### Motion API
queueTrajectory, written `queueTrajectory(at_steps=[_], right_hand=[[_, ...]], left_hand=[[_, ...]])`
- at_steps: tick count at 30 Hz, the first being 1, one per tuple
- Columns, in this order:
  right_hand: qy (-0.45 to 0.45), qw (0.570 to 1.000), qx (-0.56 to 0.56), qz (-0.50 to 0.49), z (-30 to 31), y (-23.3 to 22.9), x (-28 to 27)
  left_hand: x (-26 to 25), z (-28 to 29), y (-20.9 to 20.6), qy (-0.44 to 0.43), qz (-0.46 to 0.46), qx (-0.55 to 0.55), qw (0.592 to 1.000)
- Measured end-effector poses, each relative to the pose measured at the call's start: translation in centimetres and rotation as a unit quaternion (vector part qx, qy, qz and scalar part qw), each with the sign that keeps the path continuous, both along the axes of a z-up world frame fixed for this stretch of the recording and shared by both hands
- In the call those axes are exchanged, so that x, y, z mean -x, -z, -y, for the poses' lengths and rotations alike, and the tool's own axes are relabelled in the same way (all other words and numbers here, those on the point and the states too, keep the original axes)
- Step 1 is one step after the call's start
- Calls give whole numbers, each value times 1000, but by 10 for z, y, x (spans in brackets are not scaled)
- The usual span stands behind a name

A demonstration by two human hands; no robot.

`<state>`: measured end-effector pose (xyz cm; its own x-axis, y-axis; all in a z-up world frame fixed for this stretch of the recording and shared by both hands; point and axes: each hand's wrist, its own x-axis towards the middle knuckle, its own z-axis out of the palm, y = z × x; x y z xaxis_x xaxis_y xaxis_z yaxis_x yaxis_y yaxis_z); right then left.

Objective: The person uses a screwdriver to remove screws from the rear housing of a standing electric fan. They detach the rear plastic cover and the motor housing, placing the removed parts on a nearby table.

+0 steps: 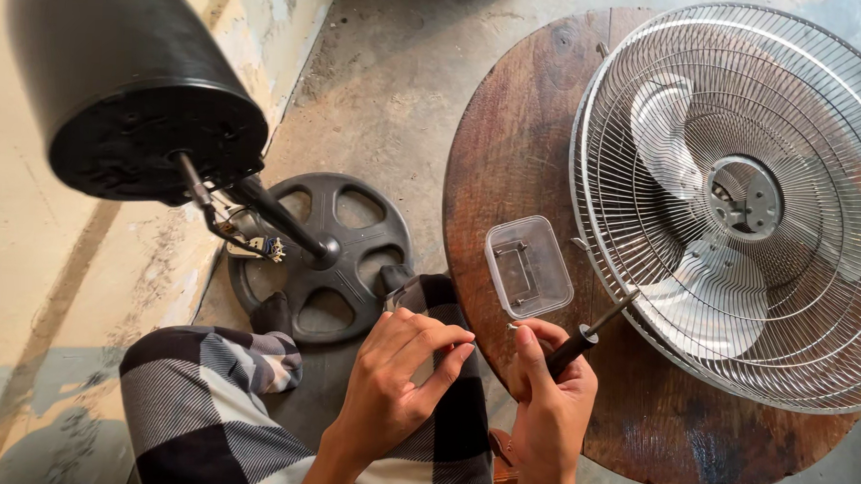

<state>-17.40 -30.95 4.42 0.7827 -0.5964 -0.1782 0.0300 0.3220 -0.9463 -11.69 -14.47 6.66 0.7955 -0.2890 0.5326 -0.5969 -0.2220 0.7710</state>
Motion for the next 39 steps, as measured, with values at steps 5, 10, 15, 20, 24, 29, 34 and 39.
queueTrajectory(at_steps=[5, 10, 15, 20, 24, 29, 34, 39], right_hand=[[37, 999, 31, -20, 12, 1, -9], [67, 994, 77, -35, 21, 5, -17], [75, 986, 122, -86, 27, 6, -23], [67, 980, 155, -106, 28, 5, -32], [69, 976, 139, -152, 30, 3, -35], [56, 979, 145, -131, 32, 1, -34], [31, 987, 135, -81, 30, -1, -31], [5, 989, 137, -53, 23, -1, -27]], left_hand=[[-11, 13, 3, 18, -18, -19, 1000], [-22, 26, 6, 30, -25, -28, 999], [-31, 37, 13, 39, -25, -31, 998], [-36, 46, 17, 37, -40, -25, 998], [-39, 49, 18, 33, -46, -27, 998], [-39, 49, 18, 33, -54, -29, 998], [-38, 45, 15, 27, -51, -31, 998], [-34, 35, 10, 6, -30, -43, 999]])
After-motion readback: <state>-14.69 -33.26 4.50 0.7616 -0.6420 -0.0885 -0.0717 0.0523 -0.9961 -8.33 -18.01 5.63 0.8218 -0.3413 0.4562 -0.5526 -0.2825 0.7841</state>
